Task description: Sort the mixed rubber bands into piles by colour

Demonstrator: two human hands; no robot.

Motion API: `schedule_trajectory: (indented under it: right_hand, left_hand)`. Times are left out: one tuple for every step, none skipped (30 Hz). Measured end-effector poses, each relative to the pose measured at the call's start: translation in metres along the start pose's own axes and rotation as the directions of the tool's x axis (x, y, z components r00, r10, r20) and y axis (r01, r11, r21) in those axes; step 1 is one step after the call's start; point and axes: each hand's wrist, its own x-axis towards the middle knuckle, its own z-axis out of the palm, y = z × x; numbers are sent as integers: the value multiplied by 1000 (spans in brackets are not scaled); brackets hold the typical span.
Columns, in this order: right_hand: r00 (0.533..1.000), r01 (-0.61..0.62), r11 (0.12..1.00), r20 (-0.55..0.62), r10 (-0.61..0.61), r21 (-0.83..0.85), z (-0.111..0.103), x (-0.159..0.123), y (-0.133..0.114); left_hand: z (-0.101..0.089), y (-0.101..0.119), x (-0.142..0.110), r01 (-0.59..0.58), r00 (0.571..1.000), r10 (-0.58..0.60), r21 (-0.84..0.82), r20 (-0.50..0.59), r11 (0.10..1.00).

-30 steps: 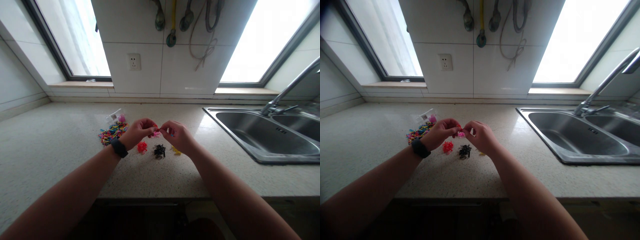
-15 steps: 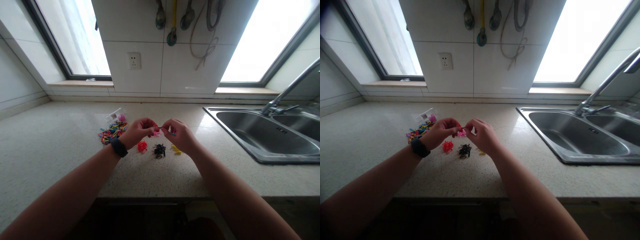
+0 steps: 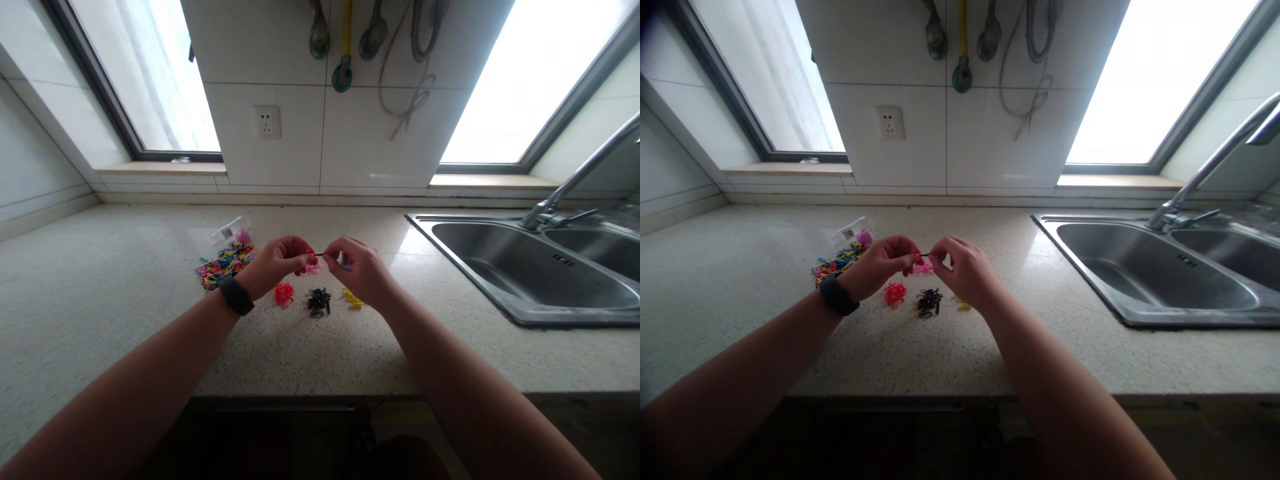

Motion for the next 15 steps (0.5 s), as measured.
schedule_trajectory:
  right_hand:
    - [1000, -4, 1000, 0, 4, 1, 0, 0, 0]
    - [1000, -7, 1000, -1, 7, 3, 0, 0, 0]
    - [1000, -8, 1000, -2, 8, 4, 0, 0, 1]
    - [1000, -9, 1000, -4, 9, 5, 0, 0, 1]
    - [1000, -8, 1000, -5, 8, 6, 0, 0, 1]
    - [1000, -5, 1000, -6, 5, 7, -1, 0, 1]
    - [1000, -1, 1000, -7, 1, 8, -1, 0, 1]
    - [1000, 2, 1000, -7, -2, 7, -1, 0, 1]
    - [1000, 4, 1000, -7, -4, 6, -1, 0, 1]
    - [1000, 3, 1000, -6, -3, 4, -1, 0, 1]
    - [1000, 1, 1000, -5, -1, 2, -1, 0, 1]
    - [1000, -1, 1000, -3, 1, 0, -1, 0, 1]
    - [1000, -4, 1000, -1, 4, 0, -1, 0, 1]
    - [1000, -5, 1000, 2, 5, 0, -1, 0, 1]
    - [1000, -5, 1000, 3, 5, 2, -1, 0, 1]
  left_hand:
    - [0, 0, 0, 0, 1000, 0, 1, 0, 1000]
    - [0, 0, 0, 1, 1000, -1, 0, 1, 1000]
    - [0, 0, 0, 1, 1000, -1, -4, 3, 1000]
    - [-1, 0, 0, 0, 1000, 0, -10, 6, 1000]
    - [-1, 0, 0, -2, 1000, 2, -18, 8, 1000]
    - [-1, -1, 0, -5, 1000, 5, -25, 11, 1000]
    - [-1, -1, 0, -7, 1000, 7, -29, 14, 1000]
    - [-2, -2, 0, -7, 1000, 8, -33, 17, 999]
    - [-2, -2, 0, -6, 1000, 7, -35, 19, 999]
    - [-2, -2, 0, -4, 1000, 4, -36, 22, 999]
    - [-2, -3, 0, -2, 1000, 2, -39, 25, 999]
    - [-2, -3, 0, -1, 1000, 2, -42, 28, 999]
    - [-2, -3, 0, -2, 999, 3, -45, 32, 999]
    - [-2, -3, 0, -3, 999, 5, -47, 37, 999]
    - [-2, -3, 0, -5, 999, 7, -48, 43, 999]
